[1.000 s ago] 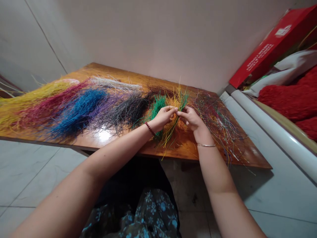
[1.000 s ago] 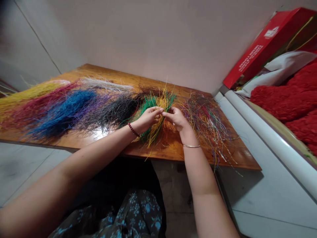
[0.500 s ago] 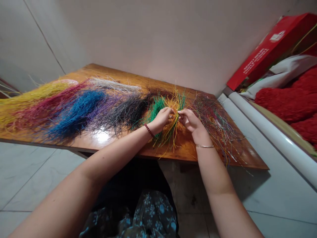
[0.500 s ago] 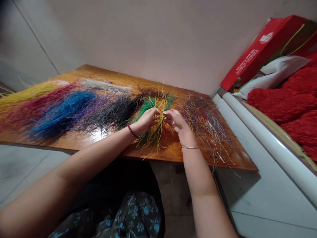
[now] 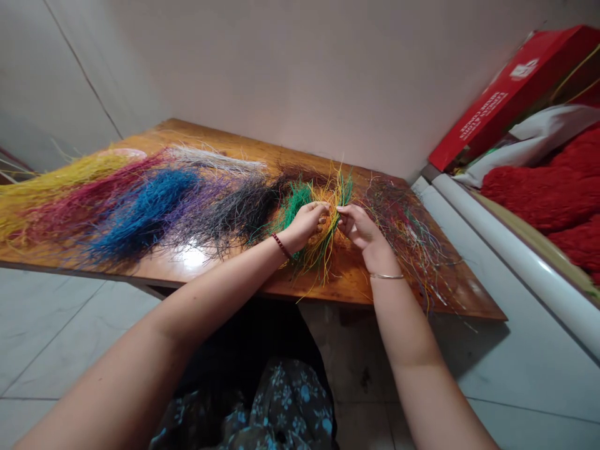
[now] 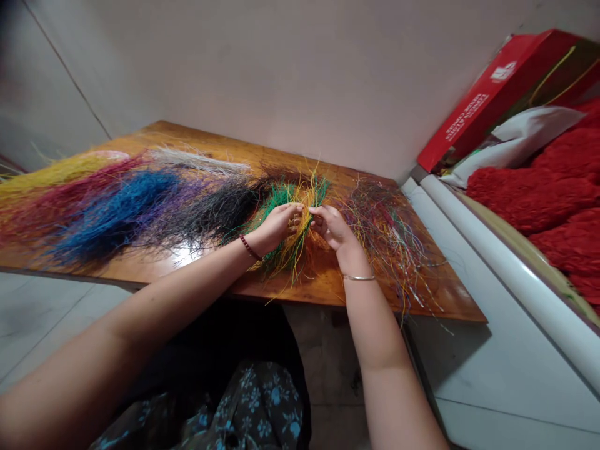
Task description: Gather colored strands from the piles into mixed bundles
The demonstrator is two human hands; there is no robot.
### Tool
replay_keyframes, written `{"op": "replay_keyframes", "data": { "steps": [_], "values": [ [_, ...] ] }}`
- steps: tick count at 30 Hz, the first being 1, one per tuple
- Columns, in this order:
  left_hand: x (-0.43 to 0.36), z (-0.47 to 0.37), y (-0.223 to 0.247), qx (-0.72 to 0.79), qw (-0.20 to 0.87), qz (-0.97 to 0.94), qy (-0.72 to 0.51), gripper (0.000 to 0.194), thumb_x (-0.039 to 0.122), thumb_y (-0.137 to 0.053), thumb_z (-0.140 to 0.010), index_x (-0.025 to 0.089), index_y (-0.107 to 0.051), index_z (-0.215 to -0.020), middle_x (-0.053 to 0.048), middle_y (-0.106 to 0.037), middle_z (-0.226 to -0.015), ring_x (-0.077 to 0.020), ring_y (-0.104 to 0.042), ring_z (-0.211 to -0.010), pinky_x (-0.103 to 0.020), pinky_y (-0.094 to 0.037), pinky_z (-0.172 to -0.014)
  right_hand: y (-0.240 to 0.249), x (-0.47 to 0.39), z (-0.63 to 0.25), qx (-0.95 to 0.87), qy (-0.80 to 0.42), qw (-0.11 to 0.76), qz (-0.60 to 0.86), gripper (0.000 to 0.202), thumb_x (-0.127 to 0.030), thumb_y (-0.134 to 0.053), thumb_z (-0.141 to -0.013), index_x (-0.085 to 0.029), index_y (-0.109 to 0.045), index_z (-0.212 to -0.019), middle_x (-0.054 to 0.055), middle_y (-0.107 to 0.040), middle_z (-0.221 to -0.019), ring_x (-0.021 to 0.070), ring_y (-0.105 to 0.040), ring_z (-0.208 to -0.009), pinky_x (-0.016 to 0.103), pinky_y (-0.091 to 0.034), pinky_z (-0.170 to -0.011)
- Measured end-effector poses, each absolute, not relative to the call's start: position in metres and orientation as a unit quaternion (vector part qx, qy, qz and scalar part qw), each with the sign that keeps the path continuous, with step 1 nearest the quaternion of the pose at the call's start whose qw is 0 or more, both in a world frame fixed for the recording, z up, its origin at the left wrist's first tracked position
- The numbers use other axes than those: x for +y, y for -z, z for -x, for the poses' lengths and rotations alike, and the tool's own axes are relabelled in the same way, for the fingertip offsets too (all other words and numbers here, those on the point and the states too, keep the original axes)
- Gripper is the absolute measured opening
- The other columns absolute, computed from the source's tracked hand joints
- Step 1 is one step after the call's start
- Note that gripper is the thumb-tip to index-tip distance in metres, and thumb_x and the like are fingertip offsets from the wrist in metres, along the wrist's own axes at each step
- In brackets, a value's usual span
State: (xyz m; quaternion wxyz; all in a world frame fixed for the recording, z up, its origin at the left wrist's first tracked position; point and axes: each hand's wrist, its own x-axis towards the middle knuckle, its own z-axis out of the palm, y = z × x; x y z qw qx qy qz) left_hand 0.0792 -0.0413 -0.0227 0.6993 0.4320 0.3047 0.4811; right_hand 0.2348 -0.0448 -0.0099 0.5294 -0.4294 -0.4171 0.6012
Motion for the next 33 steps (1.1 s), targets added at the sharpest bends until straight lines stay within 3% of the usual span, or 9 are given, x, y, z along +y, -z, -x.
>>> {"op": "replay_keyframes", "data": {
  "steps": [5, 12, 22, 28, 33],
  "values": [
    [-0.042, -0.079, 0.022, 0.309, 0.698, -0.425, -0.486, 0.005, 0.021, -0.056, -0.079, 0.016, -0.056, -0.078, 0.003, -0.041, -0.067, -0.0061, -0.039, -0.053, -0.017, -0.027, -0.046, 0.008, -0.046, -0.233, -0.404, -0.602, 0.537, 0.43, 0.03, -0.02, -0.084, -0.058, -0.019, -0.056, -0.067, -0.007, -0.058, -0.062, 0.004, -0.055, -0.053, 0.014, -0.049, -0.05],
    [-0.041, -0.079, 0.022, 0.313, 0.712, -0.393, -0.491, 0.004, 0.021, -0.051, -0.073, 0.017, -0.051, -0.073, 0.0, -0.047, -0.068, -0.0087, -0.046, -0.057, -0.017, -0.032, -0.048, 0.009, -0.046, -0.233, -0.406, -0.595, 0.535, 0.441, 0.031, -0.021, -0.084, -0.056, -0.02, -0.055, -0.066, -0.007, -0.059, -0.062, 0.0043, -0.054, -0.053, 0.014, -0.049, -0.051],
    [-0.046, -0.077, 0.017, 0.315, 0.723, -0.398, -0.468, 0.006, 0.023, -0.054, -0.079, 0.017, -0.052, -0.078, 0.001, -0.048, -0.073, -0.007, -0.042, -0.054, -0.017, -0.028, -0.045, 0.011, -0.045, -0.235, -0.437, -0.582, 0.521, 0.446, 0.034, -0.027, -0.087, -0.057, -0.021, -0.058, -0.074, -0.005, -0.062, -0.068, 0.0052, -0.054, -0.055, 0.015, -0.048, -0.051],
    [-0.045, -0.079, 0.022, 0.318, 0.672, -0.489, -0.456, 0.025, 0.04, -0.063, -0.085, 0.015, -0.062, -0.085, -0.001, -0.054, -0.078, -0.0066, -0.043, -0.058, -0.018, -0.029, -0.047, 0.013, -0.045, -0.236, -0.473, -0.573, 0.506, 0.439, 0.034, -0.032, -0.085, -0.059, -0.023, -0.06, -0.081, -0.005, -0.066, -0.079, 0.0066, -0.059, -0.064, 0.016, -0.049, -0.056],
    [-0.042, -0.077, 0.028, 0.305, 0.661, -0.516, -0.451, 0.028, 0.042, -0.068, -0.084, 0.015, -0.066, -0.09, -0.002, -0.058, -0.08, -0.0049, -0.043, -0.057, -0.017, -0.03, -0.05, 0.013, -0.044, -0.238, -0.452, -0.573, 0.526, 0.437, 0.032, -0.028, -0.086, -0.058, -0.022, -0.06, -0.077, -0.006, -0.067, -0.077, 0.0052, -0.057, -0.061, 0.014, -0.046, -0.054]
  ]
}}
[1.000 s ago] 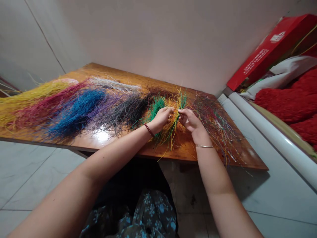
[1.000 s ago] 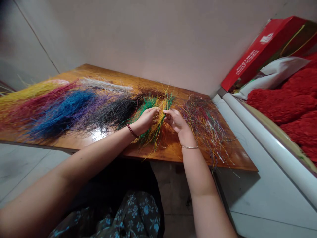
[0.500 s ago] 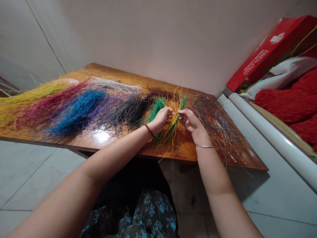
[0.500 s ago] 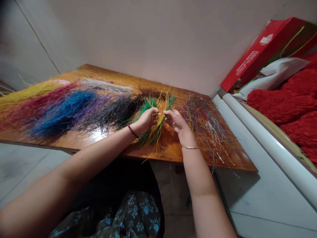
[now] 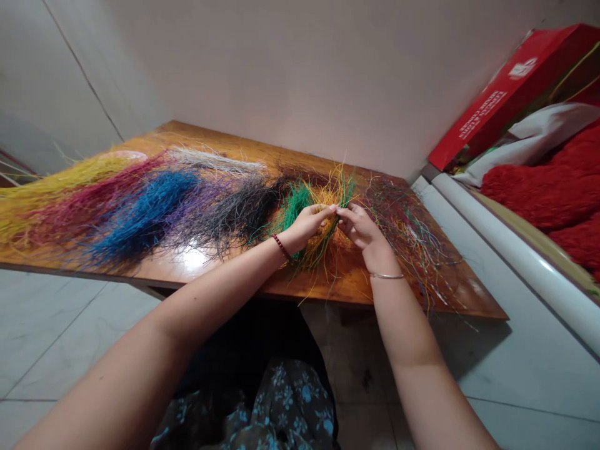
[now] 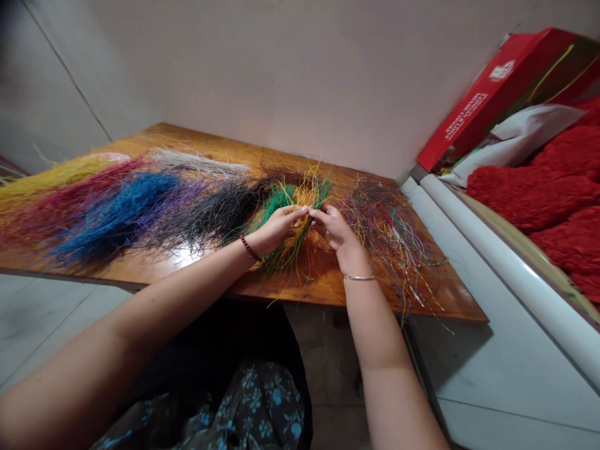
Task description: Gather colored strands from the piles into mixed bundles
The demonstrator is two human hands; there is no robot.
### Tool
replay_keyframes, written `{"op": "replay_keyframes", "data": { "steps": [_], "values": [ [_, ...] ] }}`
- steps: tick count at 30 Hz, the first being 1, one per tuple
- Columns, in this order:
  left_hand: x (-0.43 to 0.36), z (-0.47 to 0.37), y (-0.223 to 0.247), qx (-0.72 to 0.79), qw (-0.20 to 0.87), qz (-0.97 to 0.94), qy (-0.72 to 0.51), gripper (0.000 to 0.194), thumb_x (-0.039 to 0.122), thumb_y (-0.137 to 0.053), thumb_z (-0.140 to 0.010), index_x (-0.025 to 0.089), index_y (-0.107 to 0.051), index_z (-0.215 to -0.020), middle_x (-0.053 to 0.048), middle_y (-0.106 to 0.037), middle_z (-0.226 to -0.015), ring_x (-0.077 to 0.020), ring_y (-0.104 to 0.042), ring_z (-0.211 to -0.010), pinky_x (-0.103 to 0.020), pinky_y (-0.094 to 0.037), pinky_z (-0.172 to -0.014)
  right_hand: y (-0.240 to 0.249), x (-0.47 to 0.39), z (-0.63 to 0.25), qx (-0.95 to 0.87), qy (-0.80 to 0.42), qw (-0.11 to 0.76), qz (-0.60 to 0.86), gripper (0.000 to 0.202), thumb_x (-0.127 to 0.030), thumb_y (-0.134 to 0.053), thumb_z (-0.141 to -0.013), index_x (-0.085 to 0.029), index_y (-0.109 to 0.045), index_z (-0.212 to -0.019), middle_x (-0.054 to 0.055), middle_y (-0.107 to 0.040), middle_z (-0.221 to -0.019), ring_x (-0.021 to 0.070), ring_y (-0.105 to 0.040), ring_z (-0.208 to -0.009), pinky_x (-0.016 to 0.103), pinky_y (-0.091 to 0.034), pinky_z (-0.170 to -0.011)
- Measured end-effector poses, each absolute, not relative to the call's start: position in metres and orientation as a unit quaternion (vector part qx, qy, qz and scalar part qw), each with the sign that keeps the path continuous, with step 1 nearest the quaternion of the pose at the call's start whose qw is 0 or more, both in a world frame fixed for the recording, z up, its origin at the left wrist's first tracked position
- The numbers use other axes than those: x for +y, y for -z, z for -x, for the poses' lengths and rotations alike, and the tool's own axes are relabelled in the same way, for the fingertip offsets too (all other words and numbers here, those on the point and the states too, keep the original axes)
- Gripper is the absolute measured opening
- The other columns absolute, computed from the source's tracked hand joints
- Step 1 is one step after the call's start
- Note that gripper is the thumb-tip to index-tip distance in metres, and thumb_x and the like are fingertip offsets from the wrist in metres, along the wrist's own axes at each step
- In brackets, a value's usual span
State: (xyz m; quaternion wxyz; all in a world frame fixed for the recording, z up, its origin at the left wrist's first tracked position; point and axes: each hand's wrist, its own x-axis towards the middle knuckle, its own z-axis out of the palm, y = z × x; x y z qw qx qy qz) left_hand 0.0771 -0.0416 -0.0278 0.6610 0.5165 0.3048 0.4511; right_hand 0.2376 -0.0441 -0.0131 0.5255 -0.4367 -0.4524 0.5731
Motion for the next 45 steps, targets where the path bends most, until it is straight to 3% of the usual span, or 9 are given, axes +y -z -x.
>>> {"op": "replay_keyframes", "data": {
  "steps": [12, 19, 26, 33, 41, 45],
  "values": [
    [-0.048, -0.078, 0.023, 0.292, 0.677, -0.482, -0.473, 0.022, 0.035, -0.062, -0.09, 0.015, -0.06, -0.084, -0.001, -0.055, -0.078, -0.0058, -0.047, -0.062, -0.016, -0.035, -0.054, 0.011, -0.042, -0.235, -0.428, -0.573, 0.538, 0.446, 0.03, -0.023, -0.086, -0.057, -0.021, -0.061, -0.074, -0.003, -0.068, -0.077, 0.0067, -0.058, -0.061, 0.016, -0.048, -0.052],
    [-0.048, -0.076, 0.022, 0.301, 0.632, -0.568, -0.433, 0.019, 0.033, -0.069, -0.083, 0.015, -0.063, -0.083, 0.001, -0.052, -0.07, -0.0046, -0.033, -0.05, -0.02, -0.021, -0.045, 0.012, -0.043, -0.236, -0.449, -0.573, 0.526, 0.44, 0.026, -0.028, -0.084, -0.06, -0.021, -0.063, -0.073, -0.003, -0.065, -0.073, 0.0062, -0.055, -0.06, 0.014, -0.046, -0.051],
    [-0.047, -0.078, 0.024, 0.327, 0.659, -0.5, -0.457, 0.01, 0.026, -0.063, -0.081, 0.017, -0.059, -0.085, 0.0, -0.056, -0.08, -0.0071, -0.047, -0.063, -0.018, -0.031, -0.051, 0.011, -0.042, -0.235, -0.442, -0.564, 0.535, 0.448, 0.027, -0.026, -0.086, -0.058, -0.021, -0.065, -0.074, -0.002, -0.068, -0.077, 0.0066, -0.058, -0.062, 0.016, -0.045, -0.051],
    [-0.048, -0.079, 0.02, 0.357, 0.662, -0.45, -0.482, 0.003, 0.02, -0.057, -0.077, 0.017, -0.056, -0.079, 0.0, -0.056, -0.082, -0.0074, -0.047, -0.062, -0.017, -0.03, -0.048, 0.012, -0.044, -0.237, -0.425, -0.576, 0.538, 0.445, 0.018, -0.024, -0.08, -0.062, -0.021, -0.065, -0.07, -0.004, -0.066, -0.071, 0.0059, -0.057, -0.059, 0.016, -0.048, -0.054],
    [-0.048, -0.078, 0.021, 0.325, 0.647, -0.496, -0.479, 0.018, 0.034, -0.067, -0.083, 0.017, -0.062, -0.089, 0.001, -0.057, -0.075, -0.005, -0.037, -0.051, -0.019, -0.024, -0.045, 0.011, -0.044, -0.237, -0.425, -0.583, 0.536, 0.439, 0.02, -0.025, -0.081, -0.061, -0.021, -0.065, -0.072, -0.004, -0.067, -0.074, 0.0059, -0.058, -0.06, 0.016, -0.048, -0.055],
    [-0.048, -0.08, 0.022, 0.3, 0.628, -0.528, -0.487, 0.02, 0.03, -0.073, -0.079, 0.013, -0.066, -0.087, -0.002, -0.062, -0.077, -0.0061, -0.047, -0.061, -0.019, -0.037, -0.057, 0.011, -0.044, -0.236, -0.443, -0.587, 0.531, 0.422, 0.027, -0.028, -0.086, -0.059, -0.021, -0.066, -0.076, -0.005, -0.067, -0.076, 0.0049, -0.057, -0.062, 0.014, -0.045, -0.053]
  ]
}}
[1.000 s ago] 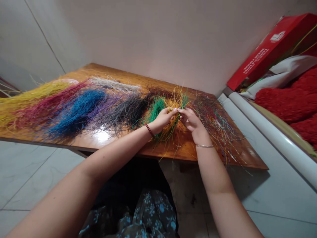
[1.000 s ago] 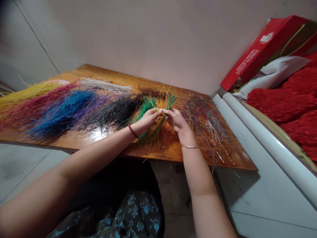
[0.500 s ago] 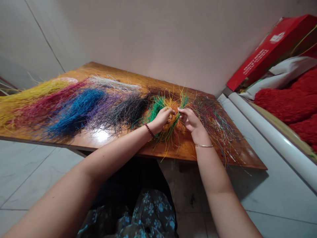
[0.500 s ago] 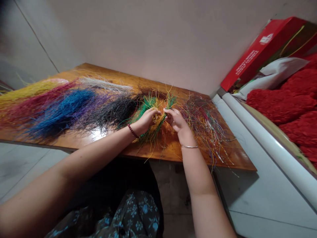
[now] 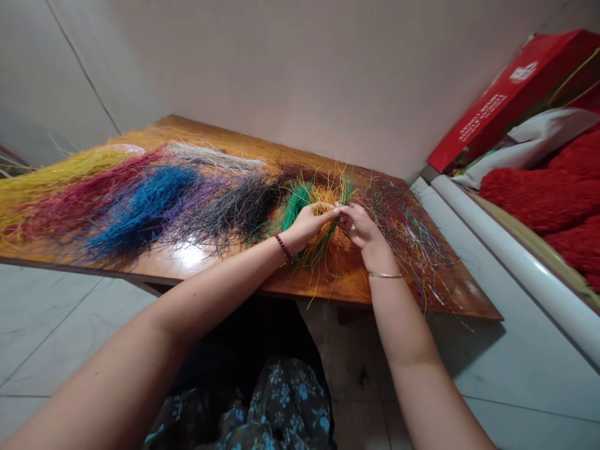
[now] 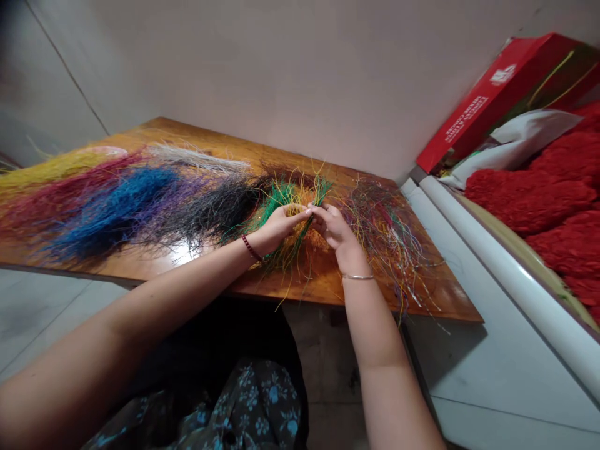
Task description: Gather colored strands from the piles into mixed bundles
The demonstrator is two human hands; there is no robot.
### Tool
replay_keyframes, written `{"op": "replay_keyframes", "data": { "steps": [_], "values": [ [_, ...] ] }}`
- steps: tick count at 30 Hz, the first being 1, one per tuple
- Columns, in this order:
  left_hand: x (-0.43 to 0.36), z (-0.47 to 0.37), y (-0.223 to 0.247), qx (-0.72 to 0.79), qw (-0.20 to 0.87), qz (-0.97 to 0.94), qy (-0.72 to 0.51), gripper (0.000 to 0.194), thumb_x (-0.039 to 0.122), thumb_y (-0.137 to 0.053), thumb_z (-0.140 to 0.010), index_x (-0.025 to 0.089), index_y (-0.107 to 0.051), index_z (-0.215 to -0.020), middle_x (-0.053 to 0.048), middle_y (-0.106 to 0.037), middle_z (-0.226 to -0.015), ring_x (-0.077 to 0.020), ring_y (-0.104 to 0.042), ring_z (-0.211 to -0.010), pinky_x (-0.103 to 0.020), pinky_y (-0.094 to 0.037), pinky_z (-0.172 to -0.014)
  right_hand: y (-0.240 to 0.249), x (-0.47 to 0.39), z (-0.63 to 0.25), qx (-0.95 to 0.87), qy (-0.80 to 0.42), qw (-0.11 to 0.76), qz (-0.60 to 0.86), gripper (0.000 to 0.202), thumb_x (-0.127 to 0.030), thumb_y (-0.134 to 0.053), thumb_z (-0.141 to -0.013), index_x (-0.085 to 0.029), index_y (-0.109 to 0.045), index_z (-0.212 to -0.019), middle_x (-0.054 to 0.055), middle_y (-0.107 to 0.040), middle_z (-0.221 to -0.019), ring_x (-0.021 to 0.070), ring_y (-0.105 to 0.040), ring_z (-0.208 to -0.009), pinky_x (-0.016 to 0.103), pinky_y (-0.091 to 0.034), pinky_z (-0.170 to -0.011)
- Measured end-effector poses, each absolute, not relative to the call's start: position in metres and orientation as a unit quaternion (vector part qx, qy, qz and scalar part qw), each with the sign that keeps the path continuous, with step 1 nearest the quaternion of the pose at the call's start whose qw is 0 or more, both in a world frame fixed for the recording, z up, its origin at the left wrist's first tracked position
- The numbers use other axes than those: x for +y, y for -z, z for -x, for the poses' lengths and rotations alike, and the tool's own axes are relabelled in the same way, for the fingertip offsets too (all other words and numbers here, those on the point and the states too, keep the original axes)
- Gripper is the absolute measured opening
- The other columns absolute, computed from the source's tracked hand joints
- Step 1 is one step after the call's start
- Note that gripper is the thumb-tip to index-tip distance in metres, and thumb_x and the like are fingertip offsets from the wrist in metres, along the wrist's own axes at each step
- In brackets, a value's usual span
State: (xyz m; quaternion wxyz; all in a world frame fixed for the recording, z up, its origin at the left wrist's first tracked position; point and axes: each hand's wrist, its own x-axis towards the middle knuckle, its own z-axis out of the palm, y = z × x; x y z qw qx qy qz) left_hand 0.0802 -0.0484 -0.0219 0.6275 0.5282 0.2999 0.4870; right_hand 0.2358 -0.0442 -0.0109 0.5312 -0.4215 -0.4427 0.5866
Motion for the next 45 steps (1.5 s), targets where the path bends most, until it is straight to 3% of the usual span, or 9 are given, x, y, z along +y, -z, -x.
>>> {"op": "replay_keyframes", "data": {
  "steps": [3, 5, 11, 18, 28, 38, 45],
  "values": [
    [-0.046, -0.083, 0.025, 0.283, 0.625, -0.529, -0.5, 0.019, 0.018, -0.077, -0.071, 0.012, -0.065, -0.085, -0.003, -0.066, -0.084, -0.0085, -0.057, -0.075, -0.021, -0.044, -0.074, 0.011, -0.044, -0.235, -0.459, -0.587, 0.519, 0.419, 0.031, -0.033, -0.087, -0.06, -0.02, -0.066, -0.078, -0.004, -0.067, -0.075, 0.0045, -0.055, -0.06, 0.015, -0.045, -0.054],
    [-0.044, -0.084, 0.028, 0.29, 0.621, -0.531, -0.499, 0.022, 0.017, -0.078, -0.069, 0.012, -0.065, -0.086, -0.004, -0.066, -0.086, -0.0094, -0.058, -0.077, -0.022, -0.044, -0.077, 0.011, -0.044, -0.234, -0.465, -0.582, 0.519, 0.419, 0.034, -0.035, -0.088, -0.059, -0.02, -0.065, -0.078, -0.003, -0.066, -0.074, 0.0045, -0.054, -0.057, 0.015, -0.044, -0.053],
    [-0.044, -0.083, 0.03, 0.315, 0.592, -0.558, -0.489, 0.021, 0.026, -0.076, -0.073, 0.011, -0.068, -0.085, -0.005, -0.068, -0.083, -0.0097, -0.057, -0.073, -0.022, -0.043, -0.072, 0.01, -0.045, -0.236, -0.43, -0.595, 0.538, 0.414, 0.027, -0.029, -0.085, -0.062, -0.02, -0.064, -0.076, -0.005, -0.063, -0.066, 0.0047, -0.057, -0.057, 0.014, -0.046, -0.053],
    [-0.042, -0.084, 0.031, 0.297, 0.597, -0.546, -0.507, 0.019, 0.028, -0.072, -0.076, 0.012, -0.069, -0.084, -0.006, -0.069, -0.086, -0.0129, -0.058, -0.076, -0.027, -0.044, -0.079, 0.011, -0.041, -0.24, -0.384, -0.621, 0.557, 0.395, 0.014, -0.02, -0.07, -0.063, -0.019, -0.059, -0.071, -0.004, -0.065, -0.065, 0.0062, -0.058, -0.055, 0.017, -0.049, -0.054],
    [-0.042, -0.082, 0.031, 0.31, 0.576, -0.557, -0.512, 0.022, 0.031, -0.071, -0.077, 0.011, -0.067, -0.086, -0.004, -0.065, -0.083, -0.011, -0.052, -0.072, -0.026, -0.039, -0.071, 0.005, -0.048, -0.235, -0.403, -0.601, 0.556, 0.408, 0.026, -0.012, -0.076, -0.061, -0.02, -0.054, -0.072, -0.005, -0.063, -0.066, 0.005, -0.057, -0.054, 0.014, -0.049, -0.05],
    [-0.053, -0.079, 0.019, 0.327, 0.632, -0.514, -0.478, 0.017, 0.028, -0.07, -0.083, 0.015, -0.062, -0.089, 0.003, -0.052, -0.065, -0.0062, -0.034, -0.053, -0.022, -0.028, -0.054, 0.01, -0.042, -0.239, -0.394, -0.591, 0.566, 0.419, 0.026, -0.014, -0.077, -0.058, -0.019, -0.052, -0.065, -0.006, -0.059, -0.06, 0.0039, -0.054, -0.052, 0.013, -0.046, -0.048],
    [-0.051, -0.079, 0.022, 0.292, 0.655, -0.501, -0.485, 0.015, 0.026, -0.07, -0.084, 0.013, -0.064, -0.088, -0.001, -0.062, -0.078, -0.0078, -0.048, -0.065, -0.021, -0.037, -0.065, 0.011, -0.041, -0.24, -0.385, -0.598, 0.564, 0.419, 0.029, -0.016, -0.079, -0.058, -0.019, -0.051, -0.065, -0.008, -0.058, -0.059, 0.0039, -0.054, -0.051, 0.014, -0.045, -0.048]
  ]
}}
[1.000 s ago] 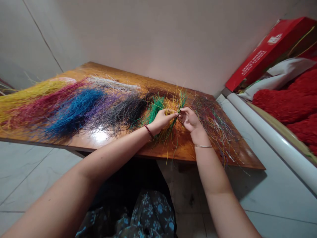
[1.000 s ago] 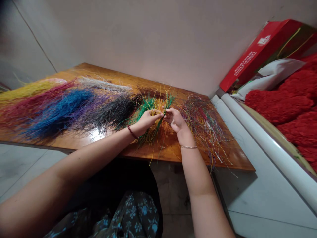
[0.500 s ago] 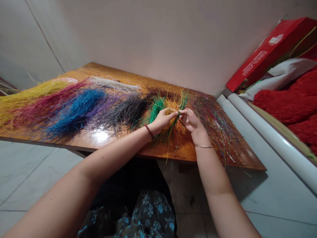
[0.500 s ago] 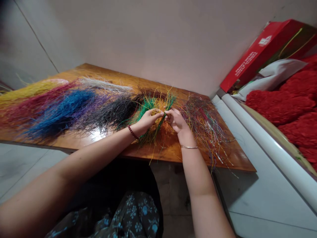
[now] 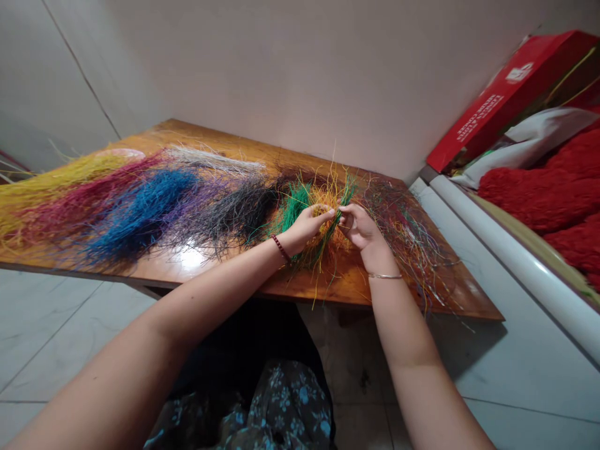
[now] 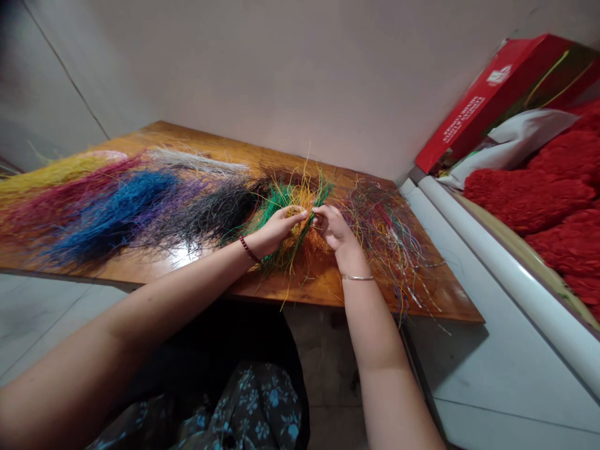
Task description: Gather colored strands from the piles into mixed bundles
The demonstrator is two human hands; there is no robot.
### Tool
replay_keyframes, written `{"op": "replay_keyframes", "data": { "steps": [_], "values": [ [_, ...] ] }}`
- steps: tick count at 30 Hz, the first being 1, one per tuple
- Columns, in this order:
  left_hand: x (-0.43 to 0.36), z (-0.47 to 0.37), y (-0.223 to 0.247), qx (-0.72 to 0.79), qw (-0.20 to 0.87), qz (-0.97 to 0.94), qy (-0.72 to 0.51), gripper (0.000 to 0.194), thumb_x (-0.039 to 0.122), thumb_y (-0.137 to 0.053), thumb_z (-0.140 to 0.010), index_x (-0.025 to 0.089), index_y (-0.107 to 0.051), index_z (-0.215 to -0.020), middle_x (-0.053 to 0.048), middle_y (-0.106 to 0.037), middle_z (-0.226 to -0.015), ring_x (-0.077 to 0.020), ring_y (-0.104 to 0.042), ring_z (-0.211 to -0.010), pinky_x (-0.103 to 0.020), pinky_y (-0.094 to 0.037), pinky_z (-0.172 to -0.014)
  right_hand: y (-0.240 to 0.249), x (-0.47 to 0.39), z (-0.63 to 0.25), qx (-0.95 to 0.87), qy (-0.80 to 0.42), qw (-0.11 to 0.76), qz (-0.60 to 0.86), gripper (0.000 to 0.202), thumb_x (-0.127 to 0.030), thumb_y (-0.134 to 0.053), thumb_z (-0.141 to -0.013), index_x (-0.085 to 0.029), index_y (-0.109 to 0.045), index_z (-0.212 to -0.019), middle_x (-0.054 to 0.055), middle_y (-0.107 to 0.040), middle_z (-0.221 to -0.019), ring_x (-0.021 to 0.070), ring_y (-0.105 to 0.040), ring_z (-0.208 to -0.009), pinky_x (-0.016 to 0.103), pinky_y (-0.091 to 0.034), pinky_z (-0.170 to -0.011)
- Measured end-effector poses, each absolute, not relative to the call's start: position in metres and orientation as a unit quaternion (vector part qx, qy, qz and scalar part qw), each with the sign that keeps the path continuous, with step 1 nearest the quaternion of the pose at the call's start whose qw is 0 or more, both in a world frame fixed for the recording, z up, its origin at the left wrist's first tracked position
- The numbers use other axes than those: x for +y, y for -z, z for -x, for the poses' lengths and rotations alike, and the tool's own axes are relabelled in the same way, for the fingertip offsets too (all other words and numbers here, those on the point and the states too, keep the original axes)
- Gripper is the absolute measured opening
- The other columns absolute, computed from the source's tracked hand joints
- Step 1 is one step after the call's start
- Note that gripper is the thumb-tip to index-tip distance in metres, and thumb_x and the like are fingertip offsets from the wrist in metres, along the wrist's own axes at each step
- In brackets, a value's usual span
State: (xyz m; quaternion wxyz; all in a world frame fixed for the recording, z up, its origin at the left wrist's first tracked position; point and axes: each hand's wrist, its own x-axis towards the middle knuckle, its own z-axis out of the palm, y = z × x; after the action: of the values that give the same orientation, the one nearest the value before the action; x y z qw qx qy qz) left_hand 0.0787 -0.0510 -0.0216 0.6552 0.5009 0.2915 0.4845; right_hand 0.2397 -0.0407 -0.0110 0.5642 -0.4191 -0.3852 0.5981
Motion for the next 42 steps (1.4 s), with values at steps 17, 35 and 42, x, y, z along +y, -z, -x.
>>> {"op": "replay_keyframes", "data": {
  "steps": [17, 35, 42],
  "values": [
    [-0.043, -0.079, 0.028, 0.278, 0.73, -0.405, -0.475, 0.008, 0.018, -0.066, -0.083, 0.016, -0.058, -0.082, -0.001, -0.061, -0.083, -0.008, -0.053, -0.068, -0.019, -0.038, -0.059, 0.008, -0.043, -0.237, -0.368, -0.608, 0.563, 0.421, 0.02, -0.012, -0.07, -0.059, -0.019, -0.062, -0.077, -0.008, -0.059, -0.059, 0.0035, -0.052, -0.047, 0.013, -0.043, -0.045],
    [-0.044, -0.079, 0.027, 0.283, 0.683, -0.457, -0.495, 0.019, 0.03, -0.071, -0.081, 0.015, -0.061, -0.075, 0.001, -0.054, -0.071, -0.0088, -0.044, -0.064, -0.024, -0.032, -0.061, 0.004, -0.047, -0.236, -0.349, -0.628, 0.555, 0.42, 0.018, -0.012, -0.06, -0.062, -0.021, -0.062, -0.078, -0.007, -0.064, -0.066, 0.0045, -0.052, -0.049, 0.015, -0.045, -0.047],
    [-0.045, -0.079, 0.026, 0.281, 0.681, -0.46, -0.496, 0.017, 0.029, -0.072, -0.079, 0.014, -0.063, -0.076, -0.001, -0.058, -0.075, -0.0093, -0.048, -0.068, -0.023, -0.035, -0.064, 0.003, -0.047, -0.235, -0.376, -0.611, 0.551, 0.426, 0.016, -0.016, -0.066, -0.062, -0.021, -0.061, -0.077, -0.008, -0.062, -0.064, 0.004, -0.052, -0.047, 0.015, -0.043, -0.045]
  ]
}}
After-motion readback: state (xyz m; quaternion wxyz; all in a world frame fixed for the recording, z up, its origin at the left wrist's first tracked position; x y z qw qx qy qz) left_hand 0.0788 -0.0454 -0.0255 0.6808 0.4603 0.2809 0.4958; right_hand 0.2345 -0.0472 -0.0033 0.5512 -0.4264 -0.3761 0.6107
